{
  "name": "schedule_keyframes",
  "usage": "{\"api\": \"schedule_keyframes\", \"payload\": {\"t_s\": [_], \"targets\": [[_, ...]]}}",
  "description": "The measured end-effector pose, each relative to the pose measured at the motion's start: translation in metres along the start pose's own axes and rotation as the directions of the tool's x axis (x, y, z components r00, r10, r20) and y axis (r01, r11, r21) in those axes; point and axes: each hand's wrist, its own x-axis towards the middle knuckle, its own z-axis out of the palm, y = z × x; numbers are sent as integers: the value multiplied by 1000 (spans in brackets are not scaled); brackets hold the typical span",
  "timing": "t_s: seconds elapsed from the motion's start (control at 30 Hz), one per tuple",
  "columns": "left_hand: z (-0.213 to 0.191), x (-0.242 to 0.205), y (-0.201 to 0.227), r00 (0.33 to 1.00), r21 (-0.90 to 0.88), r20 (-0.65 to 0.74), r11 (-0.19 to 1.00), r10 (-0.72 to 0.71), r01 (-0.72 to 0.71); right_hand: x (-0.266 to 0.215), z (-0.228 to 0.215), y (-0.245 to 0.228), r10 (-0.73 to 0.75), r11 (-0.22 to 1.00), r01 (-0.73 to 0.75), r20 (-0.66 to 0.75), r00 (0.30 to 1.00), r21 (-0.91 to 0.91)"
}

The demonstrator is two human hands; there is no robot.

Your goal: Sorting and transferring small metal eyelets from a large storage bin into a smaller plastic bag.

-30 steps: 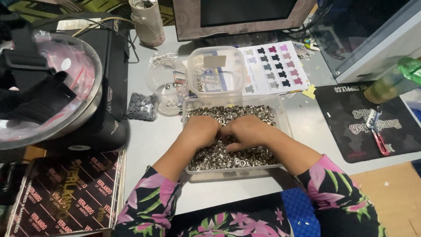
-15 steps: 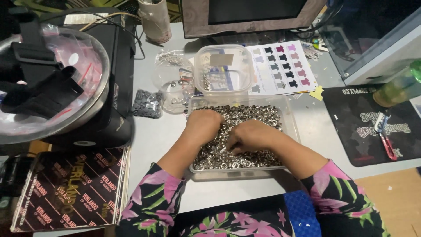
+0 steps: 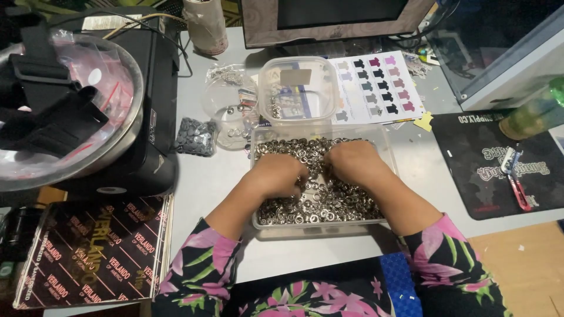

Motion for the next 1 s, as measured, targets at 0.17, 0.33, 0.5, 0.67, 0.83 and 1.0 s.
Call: {"api": "schedule_keyframes", "payload": {"t_s": [0.17, 0.33, 0.5, 0.67, 0.83, 1.0], "targets": [[37, 24, -22, 996, 163, -32, 983, -84, 88, 20, 47, 24, 9, 997, -21, -153, 988, -77], [45, 38, -40, 989, 153, -103, 980, -110, 125, 14, 35, 15, -116, 991, 96, -231, 966, -93], [10, 15, -28, 972, -26, -209, 994, -105, 102, 25, 53, -5, -639, 669, 742, -542, 546, -40], [0, 10, -30, 942, -216, -307, 974, -132, 66, 17, 56, -45, -776, 489, 833, -565, 281, -258], [8, 15, -36, 933, -211, -329, 975, -143, 75, 19, 56, -48, -805, 563, 732, -454, 382, -384], [18, 23, -41, 933, -220, -331, 973, -145, 73, 36, 69, -23, -676, 729, 563, -279, 682, -389]]}}
